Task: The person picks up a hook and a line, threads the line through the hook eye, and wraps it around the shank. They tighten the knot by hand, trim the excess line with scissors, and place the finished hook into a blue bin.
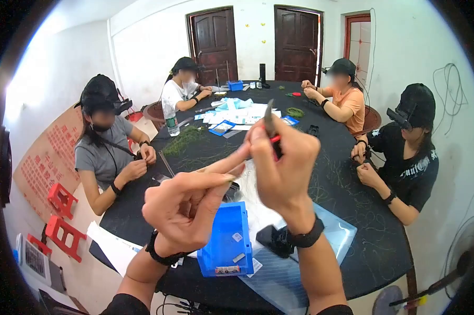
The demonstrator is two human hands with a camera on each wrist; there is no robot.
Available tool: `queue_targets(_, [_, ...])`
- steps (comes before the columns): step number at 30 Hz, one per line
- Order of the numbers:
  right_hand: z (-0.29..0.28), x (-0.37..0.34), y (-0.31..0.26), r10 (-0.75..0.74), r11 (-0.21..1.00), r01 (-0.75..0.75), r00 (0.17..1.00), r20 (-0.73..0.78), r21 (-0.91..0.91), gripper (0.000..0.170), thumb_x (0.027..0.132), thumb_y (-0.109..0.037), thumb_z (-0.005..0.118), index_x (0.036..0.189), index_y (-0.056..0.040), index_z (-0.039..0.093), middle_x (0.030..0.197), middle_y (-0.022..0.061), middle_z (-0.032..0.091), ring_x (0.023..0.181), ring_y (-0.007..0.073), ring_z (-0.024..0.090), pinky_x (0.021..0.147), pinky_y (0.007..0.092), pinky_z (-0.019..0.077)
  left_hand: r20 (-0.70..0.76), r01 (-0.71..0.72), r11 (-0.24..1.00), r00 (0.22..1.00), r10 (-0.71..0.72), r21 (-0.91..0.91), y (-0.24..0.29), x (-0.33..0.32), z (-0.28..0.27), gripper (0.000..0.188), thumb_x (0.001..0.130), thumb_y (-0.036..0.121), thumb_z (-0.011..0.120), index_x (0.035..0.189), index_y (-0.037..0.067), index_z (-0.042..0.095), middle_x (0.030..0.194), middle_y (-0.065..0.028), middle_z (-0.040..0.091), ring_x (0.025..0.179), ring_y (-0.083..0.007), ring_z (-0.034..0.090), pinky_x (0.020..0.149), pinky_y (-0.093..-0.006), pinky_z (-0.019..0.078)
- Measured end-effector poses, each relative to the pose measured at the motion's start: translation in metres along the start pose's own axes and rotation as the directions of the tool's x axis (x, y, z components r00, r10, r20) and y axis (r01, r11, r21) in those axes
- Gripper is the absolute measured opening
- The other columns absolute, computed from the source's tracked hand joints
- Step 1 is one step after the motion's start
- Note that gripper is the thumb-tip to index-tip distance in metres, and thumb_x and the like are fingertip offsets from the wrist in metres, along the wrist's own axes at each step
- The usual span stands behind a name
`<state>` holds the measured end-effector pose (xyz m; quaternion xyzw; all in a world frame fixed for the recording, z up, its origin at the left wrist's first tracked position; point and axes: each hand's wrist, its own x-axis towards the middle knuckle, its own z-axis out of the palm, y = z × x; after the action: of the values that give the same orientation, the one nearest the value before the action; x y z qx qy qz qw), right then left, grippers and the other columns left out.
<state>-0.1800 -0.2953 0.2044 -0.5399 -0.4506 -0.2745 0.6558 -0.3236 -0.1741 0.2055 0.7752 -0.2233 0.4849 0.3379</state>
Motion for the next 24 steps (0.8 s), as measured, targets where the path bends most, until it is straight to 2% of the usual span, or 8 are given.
queue_targets(2, [-0.013, 0.008, 0.006, 0.024, 0.996, -0.022, 0.999, -0.022, 0.089, 0.023, 0.097, -0.011, 0.056, 0.081, 0.0034, 0.064, 0.059, 0.0022, 0.054, 0.052, 0.0073, 0.05, 0.05, 0.0247, 0.0366, -0.081, 0.039, 0.999, 0.996, -0.042, -0.034, -0.004, 0.0, -0.001, 0.006, 0.099, -0.007, 0.059, 0.1, -0.005, 0.064, 0.112, -0.0317, 0.074, 0.084, -0.0146, 0.072, 0.069, -0.0254, 0.0566])
queue_targets(4, [-0.024, 0.013, -0.001, 0.105, 0.973, -0.093, 0.993, -0.046, 0.214, 0.027, 0.1, -0.013, 0.054, 0.08, 0.0031, 0.063, 0.061, -0.0007, 0.055, 0.053, 0.0046, 0.049, 0.05, 0.0216, 0.0348, -0.173, 0.035, 0.963, 0.981, -0.083, -0.268, -0.008, 0.013, -0.003, 0.009, 0.101, -0.01, 0.052, 0.102, -0.008, 0.061, 0.112, -0.0367, 0.071, 0.116, -0.0428, 0.069, 0.102, -0.0485, 0.0581])
queue_targets(9, [-0.029, 0.014, -0.001, -0.043, 0.997, 0.044, 0.999, -0.014, 0.065, 0.021, 0.097, -0.009, 0.057, 0.081, 0.0023, 0.063, 0.061, 0.0003, 0.054, 0.052, 0.0064, 0.049, 0.051, 0.0242, 0.0363, -0.106, 0.118, 0.902, 0.979, -0.177, -0.414, -0.018, 0.018, -0.011, 0.01, 0.103, -0.008, 0.047, 0.101, -0.008, 0.057, 0.107, -0.0324, 0.072, 0.116, -0.0465, 0.068, 0.103, -0.051, 0.0582])
queue_targets(11, [-0.021, 0.012, -0.003, -0.129, 0.992, 0.127, 0.982, 0.135, 0.023, 0.016, 0.093, -0.007, 0.059, 0.082, 0.0029, 0.063, 0.061, 0.006, 0.055, 0.052, 0.012, 0.051, 0.053, 0.0283, 0.0397, -0.094, 0.145, 0.88, 0.973, -0.209, -0.452, -0.017, 0.017, -0.012, 0.011, 0.104, -0.008, 0.047, 0.101, -0.008, 0.057, 0.107, -0.0328, 0.071, 0.117, -0.0466, 0.068, 0.104, -0.0512, 0.058])
queue_targets(13, [-0.014, 0.01, -0.017, -0.162, 0.981, 0.184, 0.956, 0.243, -0.069, 0.008, 0.086, -0.005, 0.064, 0.084, 0.0024, 0.06, 0.07, 0.0125, 0.057, 0.058, 0.0257, 0.057, 0.057, 0.0342, 0.0446, -0.102, 0.135, 0.873, 0.974, -0.205, -0.468, -0.017, 0.017, -0.011, 0.01, 0.103, -0.007, 0.048, 0.101, -0.008, 0.058, 0.109, -0.032, 0.071, 0.119, -0.045, 0.067, 0.106, -0.0509, 0.0566])
queue_targets(14, [-0.009, 0.007, -0.018, -0.172, 0.978, 0.195, 0.952, 0.254, -0.071, 0.008, 0.085, -0.004, 0.065, 0.085, 0.002, 0.06, 0.072, 0.0124, 0.058, 0.059, 0.0265, 0.058, 0.058, 0.0348, 0.045, -0.103, 0.134, 0.874, 0.974, -0.204, -0.467, -0.017, 0.017, -0.012, 0.01, 0.103, -0.007, 0.048, 0.101, -0.008, 0.058, 0.109, -0.032, 0.071, 0.119, -0.045, 0.067, 0.106, -0.0509, 0.0566])
queue_targets(18, [0.001, 0.005, -0.016, -0.218, 0.96, 0.255, 0.94, 0.263, -0.114, 0.01, 0.082, -0.004, 0.067, 0.088, 0.0009, 0.061, 0.077, 0.0124, 0.059, 0.062, 0.027, 0.06, 0.058, 0.0356, 0.0458, -0.13, 0.151, 0.891, 0.965, -0.226, -0.429, -0.015, 0.013, -0.013, 0.008, 0.099, -0.009, 0.06, 0.106, -0.009, 0.064, 0.1, -0.0241, 0.077, 0.091, -0.0108, 0.071, 0.075, -0.0205, 0.053])
queue_targets(24, [0.007, 0.002, -0.02, -0.219, 0.927, 0.287, 0.937, 0.271, -0.241, 0.011, 0.082, -0.004, 0.068, 0.09, -0.0001, 0.064, 0.079, 0.0118, 0.062, 0.064, 0.027, 0.063, 0.058, 0.0357, 0.0477, -0.115, 0.206, 0.898, 0.956, -0.269, -0.39, -0.007, 0.013, -0.014, 0.009, 0.096, -0.01, 0.064, 0.103, -0.008, 0.067, 0.092, -0.014, 0.077, 0.064, 0.0042, 0.047, 0.057, -0.0147, 0.0347])
